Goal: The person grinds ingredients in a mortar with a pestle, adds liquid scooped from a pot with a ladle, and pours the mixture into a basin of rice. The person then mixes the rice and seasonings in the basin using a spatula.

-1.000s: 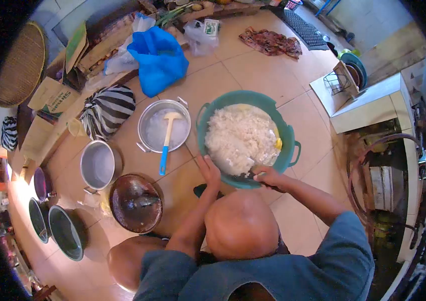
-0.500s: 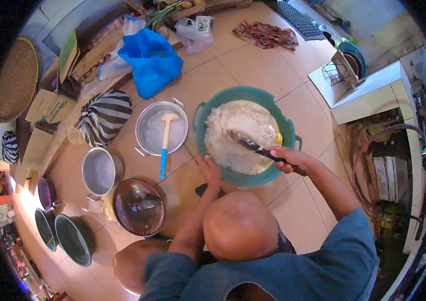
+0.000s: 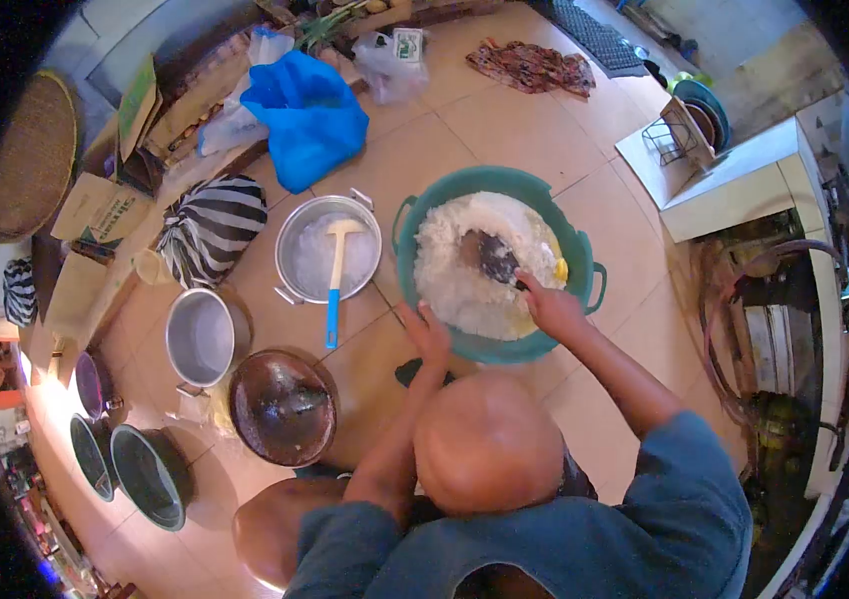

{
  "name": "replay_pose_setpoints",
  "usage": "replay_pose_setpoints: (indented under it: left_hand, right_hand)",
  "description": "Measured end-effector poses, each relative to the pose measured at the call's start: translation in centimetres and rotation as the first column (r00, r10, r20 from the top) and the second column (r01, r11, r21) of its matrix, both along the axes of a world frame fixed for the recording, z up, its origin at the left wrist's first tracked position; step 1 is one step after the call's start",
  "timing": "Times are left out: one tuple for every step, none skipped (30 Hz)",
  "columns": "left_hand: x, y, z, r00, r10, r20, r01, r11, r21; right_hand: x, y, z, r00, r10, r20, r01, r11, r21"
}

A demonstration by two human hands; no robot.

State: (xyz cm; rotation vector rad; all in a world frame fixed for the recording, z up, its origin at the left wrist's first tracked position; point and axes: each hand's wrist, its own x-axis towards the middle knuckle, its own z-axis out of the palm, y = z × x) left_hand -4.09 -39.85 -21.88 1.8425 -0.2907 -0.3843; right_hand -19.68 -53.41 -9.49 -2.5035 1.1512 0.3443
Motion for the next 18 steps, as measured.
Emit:
replay_pose_setpoints:
  left_hand:
    - [-0.1,-0.1,-0.4,0.995,0.021,0.094,-0.020,1.000,-0.005]
    - [0.1,-0.1,0.2,0.998,0.001,0.057,-0.001,1.000,-0.001]
    - [0.3,0.0,1.0,1.000,-0.019,0.023,0.019,1.000,0.001]
    - [0.5,0.1,1.9,0.999,-0.039,-0.011,0.039,0.999,0.001]
    - [0.5,0.2,2.2,0.999,-0.022,0.047,0.020,0.999,0.040]
    - [0.4,0.1,1.4,0.994,-0.004,0.109,-0.003,0.998,0.069]
    - [0.4,-0.4,0.7,0.985,0.015,0.172,-0.031,0.996,0.089]
    - [0.5,-0.7,0.2,0.997,0.032,0.072,-0.031,0.999,-0.012]
    - [0.6,-0.6,-0.6,0.999,0.036,-0.032,-0.039,0.993,-0.107]
    - [1.0,-0.6,-0.8,0.990,0.028,-0.136,-0.054,0.979,-0.197]
    - [1.9,-0.8,-1.2,0.978,-0.029,-0.207,-0.024,0.968,-0.251]
    - [3.1,-0.8,-1.5,0.958,-0.087,-0.274,0.000,0.953,-0.302]
    - [4.1,-0.7,-1.8,0.930,-0.147,-0.338,0.021,0.937,-0.349]
    - [4.8,-0.6,-2.3,0.951,-0.165,-0.260,0.082,0.949,-0.304]
    - [5.2,-0.6,-2.7,0.965,-0.188,-0.184,0.138,0.958,-0.253]
    - [5.4,-1.0,-2.4,0.971,-0.213,-0.111,0.188,0.961,-0.202]
    - [5.2,-1.1,-2.2,0.954,-0.257,-0.155,0.214,0.945,-0.248]
    - [5.2,-0.8,-0.7,0.932,-0.305,-0.195,0.242,0.926,-0.290]
  right_hand:
    - [0.4,-0.5,-1.7,0.995,-0.031,0.093,0.026,0.998,0.055]
    - [1.0,-0.8,-3.5,0.981,-0.067,0.184,0.047,0.993,0.112]
    - [1.5,-0.8,-4.0,0.956,-0.106,0.274,0.061,0.984,0.169]
    - [1.2,-0.4,-4.1,0.958,-0.119,0.262,0.064,0.976,0.209]
    - [0.8,0.1,-4.0,0.959,-0.132,0.250,0.069,0.967,0.244]
    - [0.4,0.5,-3.6,0.960,-0.140,0.241,0.073,0.960,0.270]
    - [-0.5,0.9,-3.8,0.970,-0.115,0.214,0.055,0.962,0.267]
    - [-2.0,1.4,-4.7,0.979,-0.087,0.185,0.037,0.964,0.262]
    - [-3.0,1.9,-4.9,0.987,-0.061,0.152,0.020,0.965,0.261]
    - [-3.0,2.6,-3.5,0.994,-0.058,0.092,0.031,0.962,0.271]
    - [-3.2,3.1,-2.0,0.998,-0.053,0.033,0.042,0.959,0.282]
    - [-3.0,3.6,0.3,0.999,-0.047,-0.028,0.053,0.954,0.295]
    - [-2.7,3.8,3.1,0.995,-0.096,-0.019,0.096,0.919,0.382]
    - [-2.6,3.8,6.2,0.989,-0.146,-0.017,0.137,0.872,0.470]
    - [-2.6,3.6,8.4,0.980,-0.197,-0.021,0.176,0.814,0.554]
    - [-2.7,3.2,9.6,0.973,-0.221,0.070,0.154,0.842,0.517]
    - [-2.9,2.8,10.6,0.958,-0.240,0.159,0.137,0.867,0.480]
    - [-2.7,2.2,10.5,0.943,-0.235,0.235,0.119,0.900,0.420]
